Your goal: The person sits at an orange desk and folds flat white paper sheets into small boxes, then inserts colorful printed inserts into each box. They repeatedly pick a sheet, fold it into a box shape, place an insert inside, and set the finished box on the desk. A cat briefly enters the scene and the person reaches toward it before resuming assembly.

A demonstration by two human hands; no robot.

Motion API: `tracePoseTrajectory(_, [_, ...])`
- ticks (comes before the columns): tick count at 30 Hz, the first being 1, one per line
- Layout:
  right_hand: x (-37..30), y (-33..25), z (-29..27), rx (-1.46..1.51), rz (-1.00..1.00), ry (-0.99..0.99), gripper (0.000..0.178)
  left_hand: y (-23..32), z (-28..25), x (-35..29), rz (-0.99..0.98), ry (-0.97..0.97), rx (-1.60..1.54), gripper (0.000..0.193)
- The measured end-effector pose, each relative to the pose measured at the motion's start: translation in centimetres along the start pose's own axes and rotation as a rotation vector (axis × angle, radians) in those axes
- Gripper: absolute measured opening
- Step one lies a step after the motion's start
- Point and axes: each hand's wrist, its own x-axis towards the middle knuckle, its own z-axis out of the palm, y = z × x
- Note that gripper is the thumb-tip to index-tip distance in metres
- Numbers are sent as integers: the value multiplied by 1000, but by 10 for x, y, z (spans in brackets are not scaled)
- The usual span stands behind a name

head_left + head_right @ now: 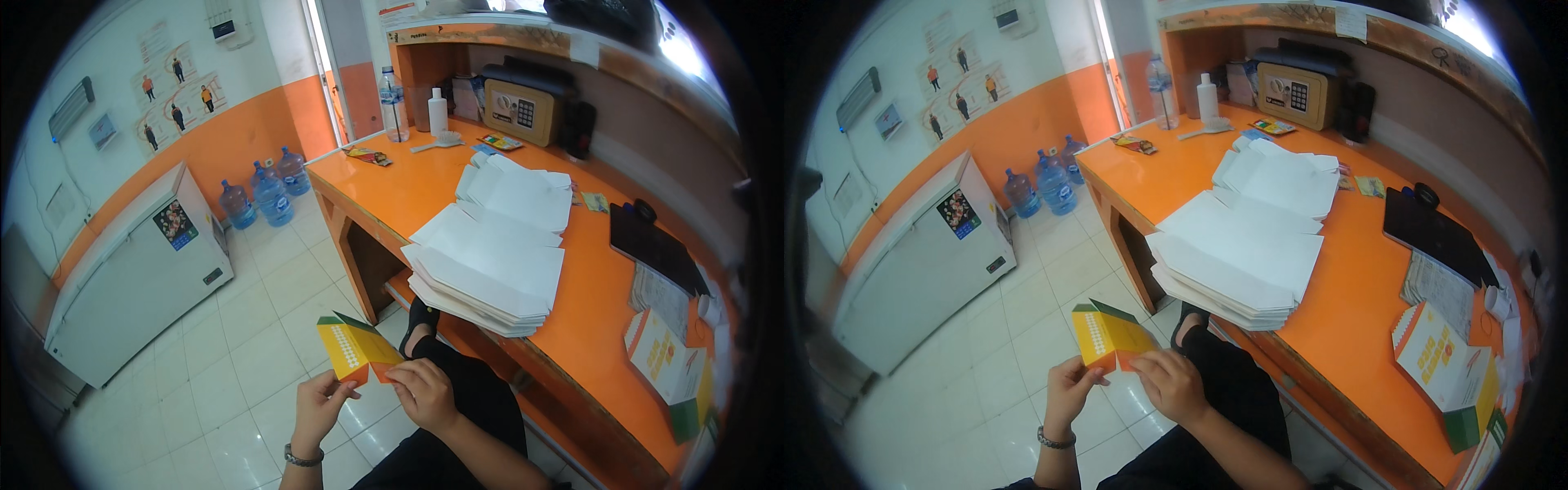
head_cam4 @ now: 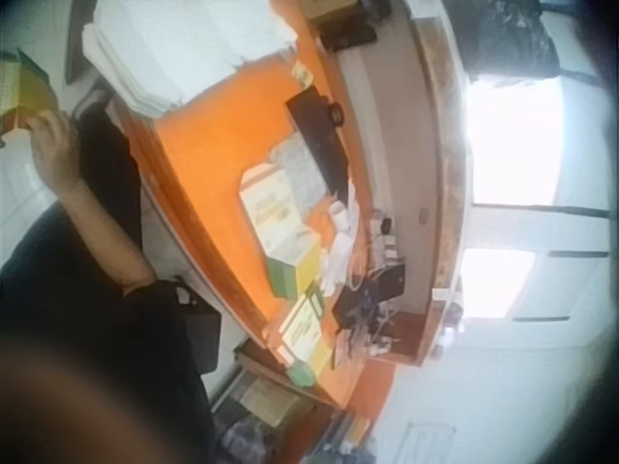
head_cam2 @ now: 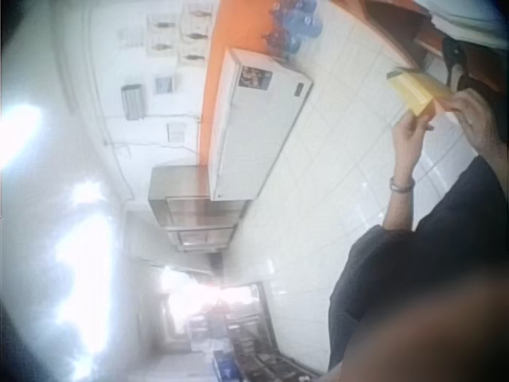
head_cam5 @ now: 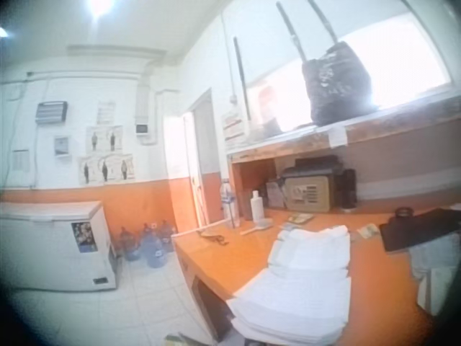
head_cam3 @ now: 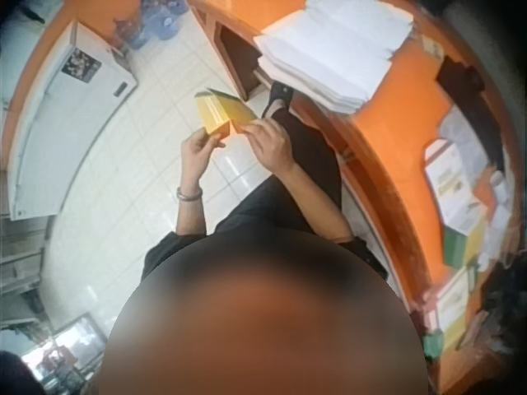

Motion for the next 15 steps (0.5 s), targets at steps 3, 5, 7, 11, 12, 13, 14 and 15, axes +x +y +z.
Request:
tracePoseTrajectory(3, [-2,-2,2,22,113,12,18,3,6,1,203,200,381,10])
tracePoseTrajectory(5, [-5,-8,7,190,228,45,15,0,19,0,427,362,548,8])
tracePoseTrajectory(7, [-8,-11,9,267,323,79,13,-4,35,-4,337,298,308,9])
tracePoseTrajectory(11, [-10,-8,9,285,346,126,11,-10,56,-12,182,167,-60,10])
tracePoseTrajectory(12, [-10,-7,9,309,336,137,10,-10,58,-13,166,135,-152,11])
tracePoseTrajectory(13, [-10,-6,8,297,316,129,10,-10,58,-14,157,139,-120,10])
tracePoseTrajectory(14, [-9,-4,7,292,303,121,10,-10,57,-14,155,142,-103,10])
tracePoseTrajectory(15, [-9,-3,7,289,290,113,10,-9,55,-14,157,155,-96,10])
